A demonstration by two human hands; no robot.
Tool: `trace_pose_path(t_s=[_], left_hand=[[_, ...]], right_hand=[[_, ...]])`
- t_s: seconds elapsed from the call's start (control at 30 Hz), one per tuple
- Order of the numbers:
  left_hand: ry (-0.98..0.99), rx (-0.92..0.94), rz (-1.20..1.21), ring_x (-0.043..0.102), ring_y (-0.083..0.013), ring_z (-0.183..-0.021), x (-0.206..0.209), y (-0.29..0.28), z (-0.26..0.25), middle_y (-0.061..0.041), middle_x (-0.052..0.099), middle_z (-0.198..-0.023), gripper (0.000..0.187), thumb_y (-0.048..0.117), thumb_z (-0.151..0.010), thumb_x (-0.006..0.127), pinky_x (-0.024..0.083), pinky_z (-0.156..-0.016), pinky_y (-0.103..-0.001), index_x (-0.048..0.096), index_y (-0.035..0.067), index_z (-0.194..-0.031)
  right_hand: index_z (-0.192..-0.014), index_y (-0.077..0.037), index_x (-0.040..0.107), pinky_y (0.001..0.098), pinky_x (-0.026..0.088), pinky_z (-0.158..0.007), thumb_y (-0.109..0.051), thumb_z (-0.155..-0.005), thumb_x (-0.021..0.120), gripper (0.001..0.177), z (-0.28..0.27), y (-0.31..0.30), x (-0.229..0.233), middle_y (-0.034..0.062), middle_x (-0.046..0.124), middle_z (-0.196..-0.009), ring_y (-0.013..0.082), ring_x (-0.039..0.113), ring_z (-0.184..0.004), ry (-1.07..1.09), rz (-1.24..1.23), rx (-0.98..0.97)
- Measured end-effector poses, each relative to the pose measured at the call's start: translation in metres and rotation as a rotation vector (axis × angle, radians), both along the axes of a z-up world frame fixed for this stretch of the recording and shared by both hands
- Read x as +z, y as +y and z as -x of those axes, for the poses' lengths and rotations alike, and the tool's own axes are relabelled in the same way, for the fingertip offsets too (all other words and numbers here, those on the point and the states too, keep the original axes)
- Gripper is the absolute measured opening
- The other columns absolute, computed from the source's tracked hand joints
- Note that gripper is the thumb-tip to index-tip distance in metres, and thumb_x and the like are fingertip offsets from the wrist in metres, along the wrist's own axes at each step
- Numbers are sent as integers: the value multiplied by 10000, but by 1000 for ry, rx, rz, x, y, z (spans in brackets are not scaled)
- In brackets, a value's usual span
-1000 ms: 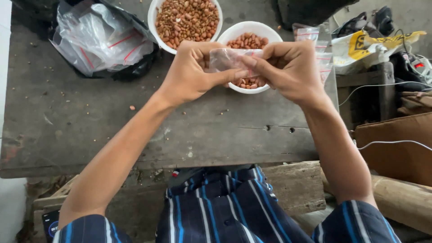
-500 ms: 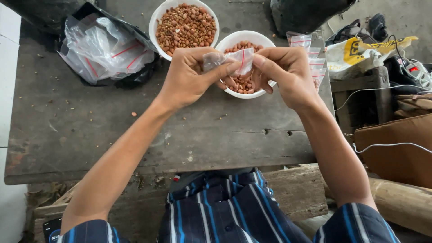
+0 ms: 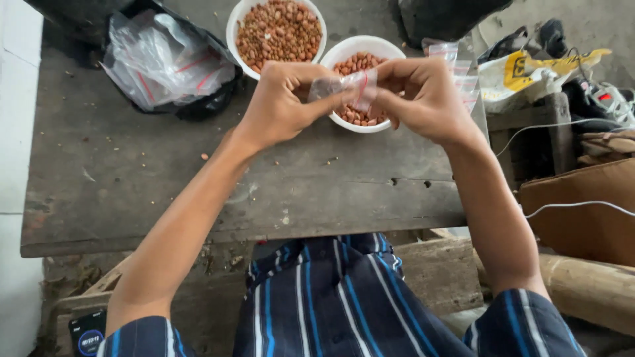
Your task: Scooping peanuts from a bowl into small plastic bags using a spoon and sealing the bags.
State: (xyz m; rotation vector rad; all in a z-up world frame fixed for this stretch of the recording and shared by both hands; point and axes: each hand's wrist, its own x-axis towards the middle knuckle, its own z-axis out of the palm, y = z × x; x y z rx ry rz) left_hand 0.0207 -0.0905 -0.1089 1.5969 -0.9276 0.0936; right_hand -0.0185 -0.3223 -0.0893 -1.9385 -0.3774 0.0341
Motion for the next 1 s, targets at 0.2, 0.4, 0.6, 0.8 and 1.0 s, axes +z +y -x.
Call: trace_pose_path(t_s=[0.2, 0.4, 0.6, 0.8, 1.0], left_hand=[[283, -118, -3, 669, -56, -796, -2, 2, -9, -32, 761, -965, 326, 92, -898, 829, 556, -648, -192, 716, 44, -1200], [495, -226, -55, 757, -206, -912, 15, 15, -8, -197, 757, -1043, 616, -10, -798, 853, 663, -722, -270, 574, -15, -1347], [-536, 148, -138, 652, -281, -1149, 3, 4, -5, -96, 663, -1287, 791, 420, -735, 1005, 526, -928, -404, 649, 105, -1368], [-717, 255, -126, 683, -236, -1056, -12, -12, 0, -51, 716, -1188, 503, 339, -868, 913, 512, -907, -363, 717, 106, -1268], [-682, 259, -47, 690, -267, -937, -10, -13, 1, -73, 713, -1075, 449, 295, -878, 893, 517, -819, -361, 726, 80, -1235]], right_hand=[[-1000, 89, 702, 208, 542, -498, -25, -951, 754, 134, -1, -1, -1, 127, 710, -787, 106, 663, -626, -47, -133, 25], [-1025, 167, 657, 275, 593, -494, 117, -876, 768, 193, -3, -5, -10, 226, 699, -793, 222, 726, -628, -46, -296, 46], [-1064, 176, 649, 296, 617, -505, 126, -894, 710, 187, 0, 1, -6, 196, 647, -833, 208, 707, -637, -49, -334, -2], [-1027, 165, 669, 292, 621, -498, 89, -927, 697, 129, -2, 3, -8, 188, 666, -762, 195, 716, -607, -56, -331, 4], [-1015, 158, 681, 296, 623, -515, 69, -924, 727, 136, -7, 1, -15, 189, 679, -753, 192, 717, -614, -66, -308, 22]])
